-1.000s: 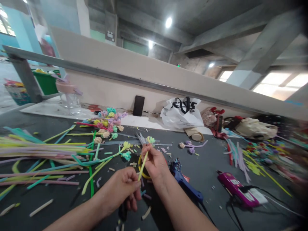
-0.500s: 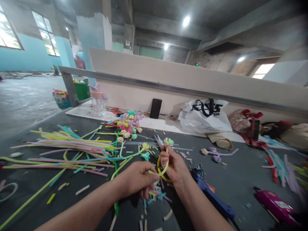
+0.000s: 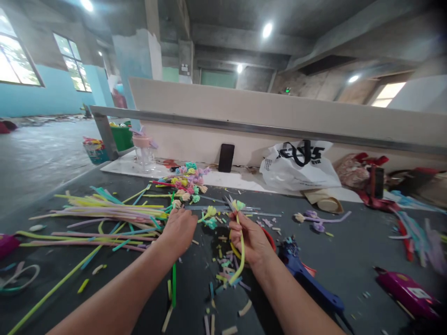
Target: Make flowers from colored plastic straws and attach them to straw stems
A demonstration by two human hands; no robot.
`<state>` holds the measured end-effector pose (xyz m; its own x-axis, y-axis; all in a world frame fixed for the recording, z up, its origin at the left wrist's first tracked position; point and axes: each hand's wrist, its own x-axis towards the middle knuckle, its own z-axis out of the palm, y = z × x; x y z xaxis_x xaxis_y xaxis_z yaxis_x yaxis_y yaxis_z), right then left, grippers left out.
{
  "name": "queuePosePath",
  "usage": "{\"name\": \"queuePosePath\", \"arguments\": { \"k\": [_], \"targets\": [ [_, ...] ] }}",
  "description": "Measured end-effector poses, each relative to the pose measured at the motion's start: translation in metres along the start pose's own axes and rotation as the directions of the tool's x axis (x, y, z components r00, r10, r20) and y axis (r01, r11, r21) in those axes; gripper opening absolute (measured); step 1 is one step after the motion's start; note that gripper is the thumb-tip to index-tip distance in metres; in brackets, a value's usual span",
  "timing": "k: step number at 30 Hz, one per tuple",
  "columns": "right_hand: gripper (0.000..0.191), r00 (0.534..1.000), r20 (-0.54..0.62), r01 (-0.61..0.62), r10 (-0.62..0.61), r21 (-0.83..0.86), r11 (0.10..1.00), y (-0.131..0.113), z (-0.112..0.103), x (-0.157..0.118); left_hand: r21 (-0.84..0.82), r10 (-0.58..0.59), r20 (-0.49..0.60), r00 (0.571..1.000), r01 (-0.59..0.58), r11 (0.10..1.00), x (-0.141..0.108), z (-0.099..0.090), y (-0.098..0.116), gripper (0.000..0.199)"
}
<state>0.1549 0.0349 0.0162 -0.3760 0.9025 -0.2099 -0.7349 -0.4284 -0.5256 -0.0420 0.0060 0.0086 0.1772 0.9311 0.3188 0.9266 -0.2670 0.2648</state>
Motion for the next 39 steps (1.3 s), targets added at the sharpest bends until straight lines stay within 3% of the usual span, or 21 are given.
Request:
{"name": "queuePosePath", "arguments": {
  "k": [3, 6, 9, 11, 13, 15, 17, 20, 26, 30, 35, 37, 39],
  "targets": [
    [0.012, 1.000, 0.004, 0.009, -0.009, -0.015, 1.000, 0.001, 0.002, -0.001, -0.008, 0.002, -0.038, 0.999, -0.002, 1.000, 0.003, 0.001, 0.004, 0.019],
    [0.013, 1.000, 0.020, 0.019, -0.018, -0.033, 0.999, -0.002, 0.004, -0.004, -0.076, -0.008, -0.126, 0.992, -0.002, 0.997, 0.009, -0.010, 0.006, 0.015],
    [0.016, 0.998, 0.042, 0.047, -0.046, -0.038, 0.998, -0.004, 0.005, -0.006, -0.339, -0.134, -0.287, 0.949, 0.031, 0.940, 0.014, -0.031, 0.009, 0.013],
    [0.018, 0.998, 0.037, 0.056, -0.054, -0.042, 0.998, -0.003, 0.006, -0.007, -0.703, -0.307, -0.256, 0.917, 0.042, 0.710, 0.013, -0.044, 0.012, 0.016],
    [0.018, 0.999, 0.029, 0.040, -0.039, -0.059, 0.997, -0.002, 0.006, -0.007, -0.905, -0.373, -0.107, 0.922, 0.066, 0.421, 0.011, -0.050, 0.014, 0.023],
    [0.016, 0.999, 0.034, 0.029, -0.026, -0.082, 0.996, 0.000, 0.005, -0.006, -0.954, -0.369, -0.031, 0.929, 0.082, 0.288, 0.008, -0.050, 0.015, 0.026],
    [0.014, 0.999, 0.038, 0.031, -0.027, -0.109, 0.994, 0.001, 0.005, -0.006, -0.968, -0.393, -0.027, 0.919, 0.074, 0.239, 0.005, -0.044, 0.014, 0.024],
    [0.013, 0.998, 0.066, 0.031, -0.019, -0.171, 0.985, 0.001, 0.005, -0.008, -0.975, -0.393, 0.003, 0.920, 0.090, 0.205, 0.003, -0.035, 0.015, 0.021],
    [0.016, 0.976, 0.205, -0.004, 0.075, -0.325, 0.946, 0.012, 0.011, -0.014, -0.941, -0.320, 0.036, 0.947, 0.140, 0.308, 0.003, -0.023, 0.017, 0.019],
    [0.016, 0.969, 0.213, -0.038, 0.129, -0.386, 0.922, 0.020, 0.014, -0.016, -0.931, -0.315, 0.057, 0.947, 0.164, 0.327, 0.003, -0.015, 0.016, 0.020],
    [0.019, 0.968, 0.174, -0.088, 0.183, -0.448, 0.890, 0.022, 0.015, -0.018, -0.856, -0.358, -0.101, 0.928, 0.102, 0.506, 0.004, -0.009, 0.013, 0.016],
    [0.019, 0.968, 0.165, -0.097, 0.188, -0.444, 0.891, 0.022, 0.015, -0.018, -0.876, -0.349, -0.071, 0.935, 0.109, 0.470, 0.004, -0.008, 0.012, 0.017],
    [0.019, 0.970, 0.168, -0.090, 0.177, -0.427, 0.900, 0.022, 0.015, -0.017, -0.940, -0.304, 0.032, 0.952, 0.132, 0.315, 0.004, -0.008, 0.014, 0.017]
  ]
}}
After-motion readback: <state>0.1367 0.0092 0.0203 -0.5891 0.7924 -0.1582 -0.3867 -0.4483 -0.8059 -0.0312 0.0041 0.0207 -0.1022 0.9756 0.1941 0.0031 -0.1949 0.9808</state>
